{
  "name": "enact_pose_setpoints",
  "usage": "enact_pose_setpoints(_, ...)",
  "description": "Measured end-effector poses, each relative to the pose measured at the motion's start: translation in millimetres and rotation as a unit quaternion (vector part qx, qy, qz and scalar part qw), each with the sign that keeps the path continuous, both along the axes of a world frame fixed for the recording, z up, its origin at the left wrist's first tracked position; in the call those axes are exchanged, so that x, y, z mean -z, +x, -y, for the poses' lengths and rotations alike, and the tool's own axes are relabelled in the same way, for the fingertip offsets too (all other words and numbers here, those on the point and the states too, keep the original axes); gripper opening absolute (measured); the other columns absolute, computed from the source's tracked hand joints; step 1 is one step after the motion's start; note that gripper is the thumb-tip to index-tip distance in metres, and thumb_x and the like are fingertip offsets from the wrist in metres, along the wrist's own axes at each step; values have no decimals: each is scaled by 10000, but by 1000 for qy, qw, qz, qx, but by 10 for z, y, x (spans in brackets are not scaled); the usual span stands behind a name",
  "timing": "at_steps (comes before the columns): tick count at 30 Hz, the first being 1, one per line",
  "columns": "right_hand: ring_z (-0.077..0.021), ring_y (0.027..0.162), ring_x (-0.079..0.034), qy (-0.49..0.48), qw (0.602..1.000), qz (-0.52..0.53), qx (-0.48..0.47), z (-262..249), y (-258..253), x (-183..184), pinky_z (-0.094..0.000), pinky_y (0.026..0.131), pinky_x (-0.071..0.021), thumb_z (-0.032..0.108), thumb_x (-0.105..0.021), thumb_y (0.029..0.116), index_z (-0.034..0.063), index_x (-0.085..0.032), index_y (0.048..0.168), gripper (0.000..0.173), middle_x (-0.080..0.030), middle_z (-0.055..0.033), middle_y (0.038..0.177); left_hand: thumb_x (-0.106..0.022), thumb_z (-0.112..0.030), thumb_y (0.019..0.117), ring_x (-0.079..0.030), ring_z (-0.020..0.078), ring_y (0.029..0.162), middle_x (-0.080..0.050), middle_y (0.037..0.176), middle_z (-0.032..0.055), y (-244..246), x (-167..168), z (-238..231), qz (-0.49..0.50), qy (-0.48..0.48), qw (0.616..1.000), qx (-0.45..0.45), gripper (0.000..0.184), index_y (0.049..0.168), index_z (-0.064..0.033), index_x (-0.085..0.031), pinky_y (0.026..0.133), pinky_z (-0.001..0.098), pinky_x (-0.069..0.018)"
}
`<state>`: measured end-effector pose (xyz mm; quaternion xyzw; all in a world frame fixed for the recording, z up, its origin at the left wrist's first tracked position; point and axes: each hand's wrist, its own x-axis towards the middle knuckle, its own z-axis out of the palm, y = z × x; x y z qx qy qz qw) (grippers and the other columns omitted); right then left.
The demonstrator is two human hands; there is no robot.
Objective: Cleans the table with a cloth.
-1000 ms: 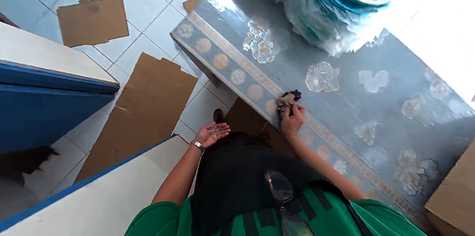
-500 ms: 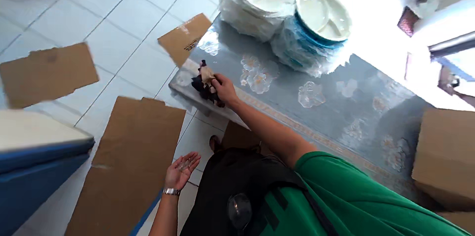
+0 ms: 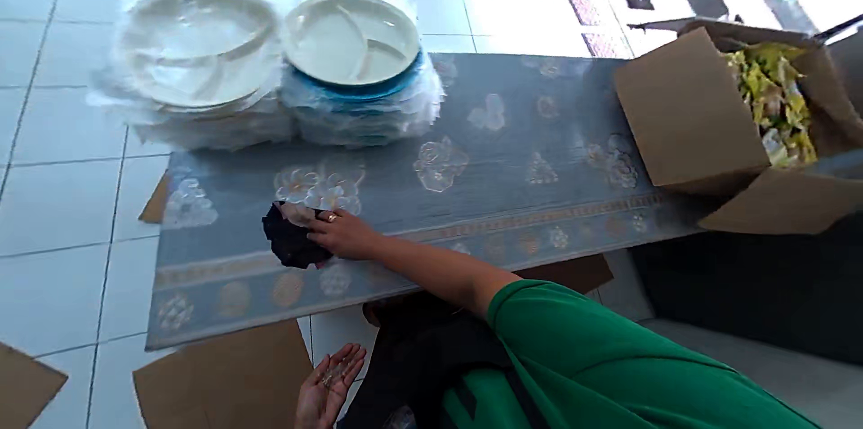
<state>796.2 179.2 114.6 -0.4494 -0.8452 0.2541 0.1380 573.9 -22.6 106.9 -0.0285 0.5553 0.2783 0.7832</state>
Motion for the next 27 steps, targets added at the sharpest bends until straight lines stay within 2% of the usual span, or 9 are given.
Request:
enact_pose_setpoints(3,-354,1374,-535,23,999,-11,23,38,905,74,-522,1142,-402,76,-538,1033,28,-705,1285,306,-628,-151,1426,-98,-312,1125,-770,258,942,-777,1001,129,342,-37,-30,-26,-12,1000,-2,626,1140,38,-617,860,376,-626)
enact_pose_setpoints(8,-350,1271,-623,133,986,-14,96,155,2766,268,-516,1089,-481,101,-645,972,90,-754,1232,283,-686,-139,1341,-103,-333,1120,-765,259,984,-778,1035,124,1197,-63,80,-18,13,997,-67,645,1126,9,-650,887,382,-625)
enact_pose_setpoints(12,-357,1259,-636,170,962,27,214,-241,4236,328,-529,1087,-486,95,-590,992,90,-752,1228,286,-690,-136,1338,-95,-336,1117,-768,233,980,-787,1007,106,2053,-213,210,10,21,995,-93,691,1061,-23,-709,899,350,-623)
enact_pose_setpoints(15,-404,1283,-608,131,914,82,374,-332,5331,254,-573,1075,-475,129,-550,1015,87,-730,1273,317,-660,-170,1376,-101,-333,1121,-772,231,952,-788,990,101,2448,-349,298,-17,-5,997,-80,685,1040,-29,-709,870,345,-628)
enact_pose_setpoints(19,-472,1396,-475,9,815,125,566,292,6603,61,-621,1145,-376,181,-475,1059,61,-624,1413,402,-529,-232,1508,-111,-319,1125,-774,230,936,-788,988,101,2597,-461,311,-55,-20,996,-61,654,1045,-23,-690,843,344,-630)
enact_pose_setpoints(22,-486,1428,-422,-41,726,140,672,889,6922,39,-602,1176,-327,186,-418,1089,27,-557,1469,435,-459,-254,1559,-114,-317,1125,-774,237,926,-786,979,111,2544,-448,308,-60,-16,996,-63,657,1045,-13,-691,847,350,-631)
enact_pose_setpoints(24,-506,1433,-404,-56,681,129,719,1010,6669,-20,-610,1178,-320,167,-396,1084,15,-548,1470,442,-444,-281,1559,-95,-322,1121,-775,223,925,-787,977,99,2496,-420,298,-50,-6,998,-41,668,1045,-18,-685,859,341,-630)
enact_pose_setpoints(25,-530,1420,-409,-57,679,126,721,1001,6404,-61,-630,1164,-334,152,-398,1073,4,-553,1460,443,-452,-303,1543,-90,-323,1122,-774,223,921,-785,972,100,2478,-402,289,-43,-2,999,-33,666,1049,-18,-677,859,341,-630)
enact_pose_setpoints(27,-558,1358,-465,-37,732,128,668,968,5641,-33,-656,1109,-392,156,-464,1048,-4,-575,1428,426,-498,-343,1475,-95,-320,1124,-777,231,914,-785,966,111,2419,-352,279,-29,5,999,-24,667,1056,-2,-678,858,345,-632)
